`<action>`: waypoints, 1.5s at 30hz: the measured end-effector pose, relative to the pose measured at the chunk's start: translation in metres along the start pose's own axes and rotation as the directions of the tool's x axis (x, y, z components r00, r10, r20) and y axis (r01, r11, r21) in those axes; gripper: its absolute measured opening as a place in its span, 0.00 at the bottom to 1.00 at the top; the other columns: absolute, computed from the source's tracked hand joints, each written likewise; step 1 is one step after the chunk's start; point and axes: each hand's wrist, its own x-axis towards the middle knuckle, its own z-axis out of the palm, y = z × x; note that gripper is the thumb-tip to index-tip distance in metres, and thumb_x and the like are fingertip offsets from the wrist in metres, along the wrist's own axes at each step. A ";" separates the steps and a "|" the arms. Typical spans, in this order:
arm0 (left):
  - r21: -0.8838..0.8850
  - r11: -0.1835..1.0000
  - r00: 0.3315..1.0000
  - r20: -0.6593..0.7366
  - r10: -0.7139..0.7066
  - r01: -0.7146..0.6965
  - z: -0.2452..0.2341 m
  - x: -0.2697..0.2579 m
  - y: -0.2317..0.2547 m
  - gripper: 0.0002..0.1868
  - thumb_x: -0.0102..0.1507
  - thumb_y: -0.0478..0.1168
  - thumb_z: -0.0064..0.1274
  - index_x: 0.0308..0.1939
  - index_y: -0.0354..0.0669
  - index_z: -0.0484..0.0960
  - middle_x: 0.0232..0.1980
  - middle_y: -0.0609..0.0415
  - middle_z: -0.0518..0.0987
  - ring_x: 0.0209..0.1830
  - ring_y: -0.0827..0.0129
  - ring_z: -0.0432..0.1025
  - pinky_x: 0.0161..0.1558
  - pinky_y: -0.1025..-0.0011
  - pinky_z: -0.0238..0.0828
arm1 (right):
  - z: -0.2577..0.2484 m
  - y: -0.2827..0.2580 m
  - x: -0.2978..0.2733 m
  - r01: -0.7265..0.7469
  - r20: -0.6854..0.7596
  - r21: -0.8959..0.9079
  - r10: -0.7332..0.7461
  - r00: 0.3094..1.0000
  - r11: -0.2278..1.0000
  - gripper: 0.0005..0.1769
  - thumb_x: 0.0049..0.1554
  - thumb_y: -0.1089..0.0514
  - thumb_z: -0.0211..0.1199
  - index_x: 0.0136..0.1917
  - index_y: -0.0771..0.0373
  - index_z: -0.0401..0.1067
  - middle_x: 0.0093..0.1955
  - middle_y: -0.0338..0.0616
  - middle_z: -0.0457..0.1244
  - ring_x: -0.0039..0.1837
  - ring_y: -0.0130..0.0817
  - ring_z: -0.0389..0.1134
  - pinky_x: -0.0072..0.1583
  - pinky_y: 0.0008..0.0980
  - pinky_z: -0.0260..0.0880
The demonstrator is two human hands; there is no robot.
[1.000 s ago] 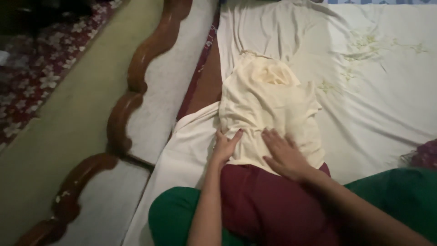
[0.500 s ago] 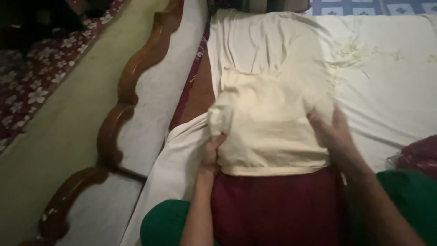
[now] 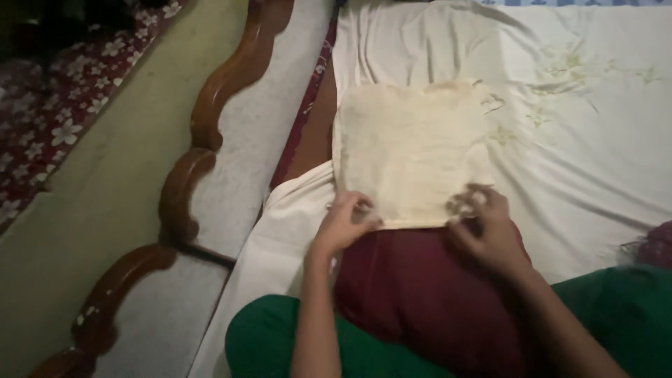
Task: Smooth out a bed sheet and insert a pillow into a pillowcase.
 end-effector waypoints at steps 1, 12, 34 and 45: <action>-0.002 1.000 1.000 -0.002 -0.005 0.005 0.002 -0.001 0.001 0.25 0.58 0.41 0.65 0.56 0.40 0.76 0.58 0.45 0.73 0.57 0.53 0.73 0.59 0.60 0.70 | 0.005 -0.009 0.001 0.001 0.006 0.000 -0.001 1.000 1.000 0.31 0.53 0.42 0.63 0.67 0.54 0.69 0.75 0.48 0.55 0.68 0.56 0.63 0.67 0.53 0.63; -0.071 0.997 0.972 0.228 0.054 -0.039 0.000 -0.011 -0.009 0.12 0.63 0.40 0.58 0.49 0.42 0.78 0.43 0.54 0.83 0.42 0.62 0.78 0.45 0.67 0.75 | 0.027 -0.029 0.031 0.011 0.506 -0.161 0.073 0.859 0.987 0.09 0.63 0.54 0.59 0.47 0.61 0.74 0.43 0.54 0.69 0.48 0.52 0.70 0.55 0.50 0.71; 0.453 0.837 0.947 -0.061 -0.314 0.307 0.031 -0.015 -0.045 0.22 0.60 0.35 0.49 0.60 0.48 0.75 0.59 0.44 0.79 0.60 0.46 0.73 0.57 0.50 0.70 | 0.034 0.177 -0.001 -0.542 -0.179 0.148 0.562 0.808 0.827 0.17 0.54 0.73 0.49 0.57 0.68 0.63 0.60 0.67 0.64 0.61 0.54 0.66 0.63 0.47 0.65; -0.168 0.983 0.997 -0.005 -0.077 0.075 0.082 0.018 -0.151 0.31 0.72 0.43 0.40 0.77 0.36 0.54 0.79 0.36 0.60 0.79 0.45 0.56 0.75 0.56 0.53 | -0.060 0.050 -0.009 -0.497 0.376 0.618 0.326 0.867 0.609 0.21 0.64 0.57 0.59 0.68 0.67 0.72 0.55 0.51 0.68 0.48 0.35 0.66 0.48 0.38 0.67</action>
